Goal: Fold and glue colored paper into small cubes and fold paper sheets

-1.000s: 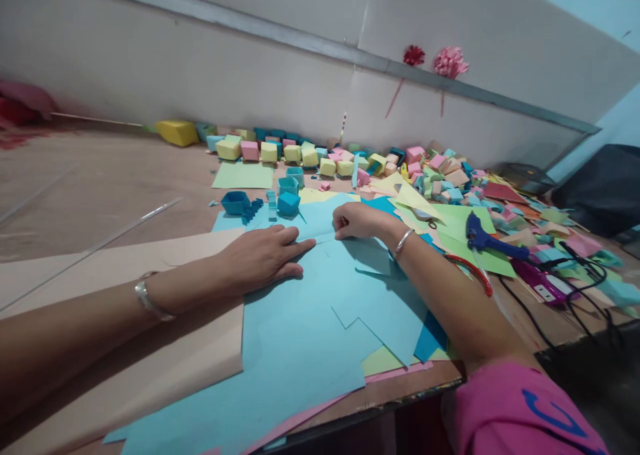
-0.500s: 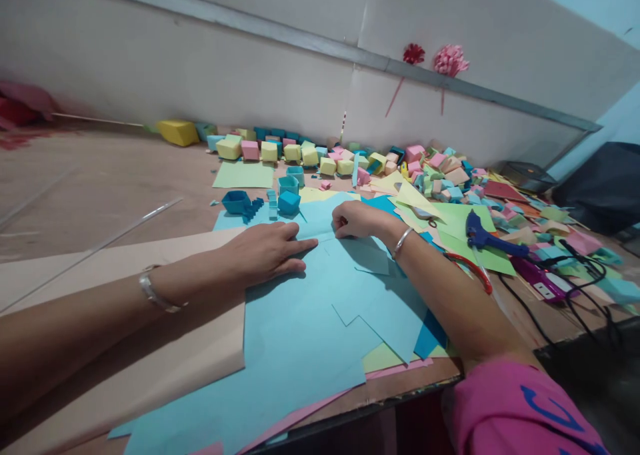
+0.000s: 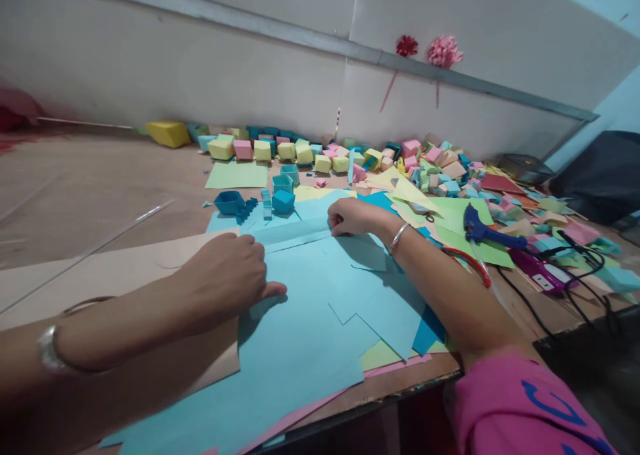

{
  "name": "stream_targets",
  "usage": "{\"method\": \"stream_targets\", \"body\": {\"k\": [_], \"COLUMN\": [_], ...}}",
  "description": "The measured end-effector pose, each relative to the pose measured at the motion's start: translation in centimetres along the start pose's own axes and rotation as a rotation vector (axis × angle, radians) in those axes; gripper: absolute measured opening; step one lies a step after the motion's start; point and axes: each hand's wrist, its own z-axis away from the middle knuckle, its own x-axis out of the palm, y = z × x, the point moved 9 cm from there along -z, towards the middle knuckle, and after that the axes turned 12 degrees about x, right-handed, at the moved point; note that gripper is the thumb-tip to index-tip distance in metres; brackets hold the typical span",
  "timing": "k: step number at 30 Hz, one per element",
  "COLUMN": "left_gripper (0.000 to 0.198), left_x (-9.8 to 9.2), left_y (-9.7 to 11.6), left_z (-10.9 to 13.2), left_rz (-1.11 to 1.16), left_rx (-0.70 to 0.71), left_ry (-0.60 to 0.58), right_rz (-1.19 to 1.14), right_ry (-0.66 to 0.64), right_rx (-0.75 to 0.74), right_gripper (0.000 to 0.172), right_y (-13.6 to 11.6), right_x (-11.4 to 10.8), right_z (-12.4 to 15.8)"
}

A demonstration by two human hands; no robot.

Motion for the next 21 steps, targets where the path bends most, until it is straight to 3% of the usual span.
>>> {"method": "stream_targets", "body": {"k": [4,8,10,12,15,18,21], "left_gripper": [0.052,0.039,0.037,0.053,0.073,0.079,0.082], "left_x": [-0.5,-2.0,-2.2,-1.4,1.1,2.6,2.4], "left_y": [-0.6,0.0,0.9,2.0,2.4,2.0,2.1], "left_z": [0.8,0.8,0.0,-1.1,-2.6,-3.2,-2.8], "left_rz": [0.001,-0.061,-0.038,0.058,0.217,0.306,0.297], "left_rx": [-0.091,-0.122,-0.014,0.201,0.397,0.395,0.368], "left_ry": [-0.017,0.2,0.346,0.433,0.367,0.255,0.22], "right_rz": [-0.005,-0.003,0.003,0.01,0.021,0.025,0.027], "right_ry": [-0.003,0.005,0.006,0.008,0.009,0.004,0.006], "right_rx": [-0.001,-0.012,-0.021,-0.035,-0.047,-0.045,-0.042], "right_gripper": [0.004,0.003,0.002,0.002,0.003,0.003,0.003], "right_y": [-0.1,-0.1,-0.1,-0.2,-0.4,-0.5,-0.5], "right_x": [0.0,0.0,0.0,0.0,-0.1,-0.1,-0.1], "right_z": [0.0,0.0,0.0,0.0,0.1,0.2,0.2]}}
